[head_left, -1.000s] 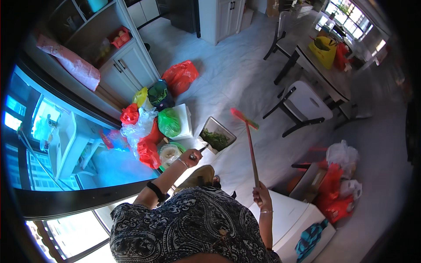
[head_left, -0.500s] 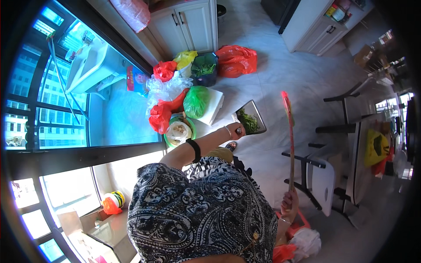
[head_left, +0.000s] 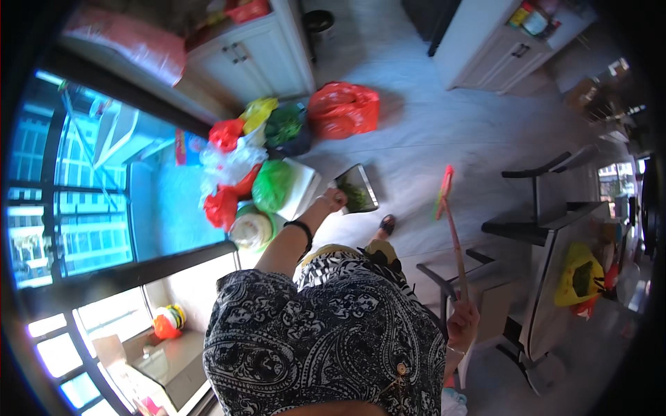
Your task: The recorder prepares a beverage, peels garlic in the kitchen, and sweeps plant debris into a dustpan on an outdoor balcony.
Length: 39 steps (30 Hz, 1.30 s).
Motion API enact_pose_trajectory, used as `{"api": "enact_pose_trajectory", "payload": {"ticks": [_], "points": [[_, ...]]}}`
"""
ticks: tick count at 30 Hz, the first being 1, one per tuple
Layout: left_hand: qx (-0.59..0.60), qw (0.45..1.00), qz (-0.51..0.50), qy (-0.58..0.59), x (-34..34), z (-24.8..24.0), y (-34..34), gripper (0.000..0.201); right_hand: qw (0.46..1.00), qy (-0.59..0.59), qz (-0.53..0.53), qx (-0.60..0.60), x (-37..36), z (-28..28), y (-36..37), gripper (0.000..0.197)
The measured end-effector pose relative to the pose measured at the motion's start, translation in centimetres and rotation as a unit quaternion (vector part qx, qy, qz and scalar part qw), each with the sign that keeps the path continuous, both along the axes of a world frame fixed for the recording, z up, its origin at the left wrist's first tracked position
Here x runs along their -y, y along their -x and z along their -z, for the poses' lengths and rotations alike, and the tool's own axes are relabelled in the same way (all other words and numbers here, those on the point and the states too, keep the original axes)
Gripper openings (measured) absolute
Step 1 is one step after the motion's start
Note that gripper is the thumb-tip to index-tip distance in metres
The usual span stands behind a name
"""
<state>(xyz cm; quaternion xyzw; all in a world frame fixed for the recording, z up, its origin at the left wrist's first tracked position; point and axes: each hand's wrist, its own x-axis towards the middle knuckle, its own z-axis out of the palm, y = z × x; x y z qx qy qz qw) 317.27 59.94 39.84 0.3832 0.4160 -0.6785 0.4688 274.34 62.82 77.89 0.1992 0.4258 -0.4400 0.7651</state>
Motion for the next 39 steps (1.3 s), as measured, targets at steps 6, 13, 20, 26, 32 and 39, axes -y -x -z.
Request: {"api": "enact_pose_trajectory", "payload": {"ticks": [6,13,20,26,32,39], "points": [[-0.047,0.991,-0.095,-0.080,1.5,4.3,-1.8,0.025,0.984,0.036,0.014,0.172,14.7,0.1,1.9,0.035],[0.260,0.964,0.022,0.047,0.2,8.5,-0.6,0.020,0.981,0.033,-0.057,0.184,39.1,-0.4,-1.7,0.030],[0.659,0.525,0.535,0.062,-0.5,8.3,-2.4,0.022,0.993,0.018,-0.087,0.079,58.6,5.8,0.1,0.020],[0.366,0.699,0.570,-0.229,12.8,-4.6,-0.6,0.023,0.972,0.137,-0.177,-0.076,73.9,4.9,-0.1,0.019],[0.307,0.447,0.803,-0.247,21.3,-3.3,-5.3,0.032,0.971,0.117,-0.194,-0.072,89.8,9.2,-2.3,0.017],[0.279,0.406,0.840,-0.226,32.8,2.3,-8.5,0.042,0.929,0.214,-0.117,-0.277,107.4,17.8,-0.2,0.040]]}}
